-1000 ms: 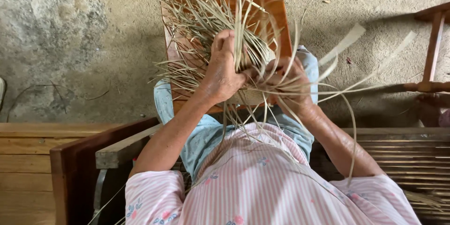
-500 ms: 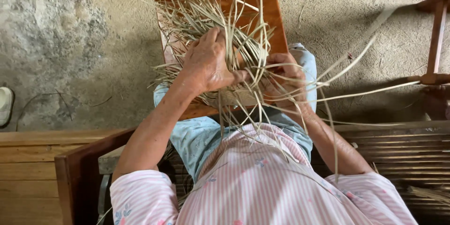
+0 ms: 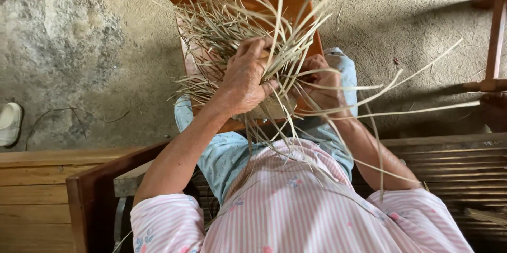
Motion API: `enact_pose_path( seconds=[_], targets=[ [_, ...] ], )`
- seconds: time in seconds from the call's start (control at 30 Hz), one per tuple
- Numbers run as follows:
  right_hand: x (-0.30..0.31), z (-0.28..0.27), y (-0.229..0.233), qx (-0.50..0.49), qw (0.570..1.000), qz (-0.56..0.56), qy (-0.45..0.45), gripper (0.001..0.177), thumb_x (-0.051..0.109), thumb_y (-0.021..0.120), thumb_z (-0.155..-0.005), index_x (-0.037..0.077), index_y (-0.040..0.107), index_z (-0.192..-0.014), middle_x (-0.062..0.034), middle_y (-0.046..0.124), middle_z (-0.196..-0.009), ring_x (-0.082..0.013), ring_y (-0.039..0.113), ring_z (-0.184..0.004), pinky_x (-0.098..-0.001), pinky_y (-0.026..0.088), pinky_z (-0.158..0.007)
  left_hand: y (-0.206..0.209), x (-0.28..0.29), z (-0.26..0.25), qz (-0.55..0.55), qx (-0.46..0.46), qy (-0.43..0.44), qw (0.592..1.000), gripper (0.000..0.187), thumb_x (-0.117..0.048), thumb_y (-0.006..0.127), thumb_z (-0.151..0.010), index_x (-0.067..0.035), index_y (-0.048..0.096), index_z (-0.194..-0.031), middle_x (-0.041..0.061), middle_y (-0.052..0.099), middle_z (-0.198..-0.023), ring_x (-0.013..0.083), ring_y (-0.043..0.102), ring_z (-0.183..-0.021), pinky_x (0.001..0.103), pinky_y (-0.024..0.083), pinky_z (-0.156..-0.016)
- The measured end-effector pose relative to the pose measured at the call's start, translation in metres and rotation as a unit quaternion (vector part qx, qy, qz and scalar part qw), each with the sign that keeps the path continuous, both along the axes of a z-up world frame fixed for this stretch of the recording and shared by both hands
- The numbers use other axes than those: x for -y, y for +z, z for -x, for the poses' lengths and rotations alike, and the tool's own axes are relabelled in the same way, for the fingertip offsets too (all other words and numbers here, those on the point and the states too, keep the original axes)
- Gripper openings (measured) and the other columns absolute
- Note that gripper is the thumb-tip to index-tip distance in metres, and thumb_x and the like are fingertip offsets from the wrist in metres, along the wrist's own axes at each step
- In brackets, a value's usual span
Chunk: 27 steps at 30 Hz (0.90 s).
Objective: Weaving a hat from dried straw strands by interlacing them around a wooden form
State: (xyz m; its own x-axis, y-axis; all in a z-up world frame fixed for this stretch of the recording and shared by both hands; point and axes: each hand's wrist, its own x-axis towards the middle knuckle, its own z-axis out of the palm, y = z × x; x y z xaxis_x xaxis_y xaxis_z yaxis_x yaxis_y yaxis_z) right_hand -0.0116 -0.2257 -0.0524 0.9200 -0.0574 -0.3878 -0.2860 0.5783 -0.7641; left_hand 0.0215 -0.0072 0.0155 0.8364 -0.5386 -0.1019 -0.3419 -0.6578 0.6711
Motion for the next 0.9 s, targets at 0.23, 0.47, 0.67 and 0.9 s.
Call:
enact_pose_path(
  seconds=[0.23,0.47,0.67,0.9],
  targets=[
    [-0.009,-0.013,0.076,0.027,0.99,-0.07,0.118,0.011,-0.003,0.059,-0.094,0.006,0.061,-0.099,-0.0086,0.065,-0.096,-0.0234,0.062,-0.085,-0.0321,0.051,-0.086,0.0,0.004,-0.001,0.029,0.018,0.038,0.999,0.052,-0.01,0.083,-0.077,-0.008,0.053,-0.12,0.011,0.039,-0.135,0.0451,0.032,-0.139,0.077,0.041,-0.102],
    [0.013,-0.024,0.007,0.564,0.733,0.357,0.133,0.007,-0.008,0.076,-0.089,-0.002,0.076,-0.085,-0.0152,0.068,-0.088,-0.0238,0.053,-0.068,-0.0293,0.04,-0.063,-0.004,0.008,-0.002,0.063,0.051,0.054,0.995,0.047,-0.003,0.076,-0.063,-0.006,0.047,-0.1,0.016,0.048,-0.123,0.051,0.04,-0.134,0.073,0.047,-0.097],
    [0.006,-0.021,0.035,0.218,0.787,0.516,0.259,0.016,0.023,0.079,-0.078,0.026,0.078,-0.094,0.0046,0.072,-0.109,-0.0217,0.072,-0.099,-0.0374,0.057,-0.083,-0.006,0.009,-0.002,0.031,0.016,0.058,0.998,0.055,-0.01,0.077,-0.074,-0.005,0.049,-0.121,0.011,0.044,-0.12,0.0465,0.035,-0.138,0.079,0.044,-0.096],
    [-0.003,0.001,0.056,0.144,0.776,0.568,0.234,0.014,0.022,0.072,-0.083,0.018,0.06,-0.091,-0.0035,0.065,-0.092,-0.0263,0.068,-0.091,-0.0362,0.052,-0.078,0.031,0.016,0.005,0.082,0.008,0.061,0.995,0.029,-0.001,0.067,-0.08,-0.007,0.046,-0.1,0.016,0.044,-0.12,0.0541,0.031,-0.134,0.086,0.043,-0.097]
  ],
)
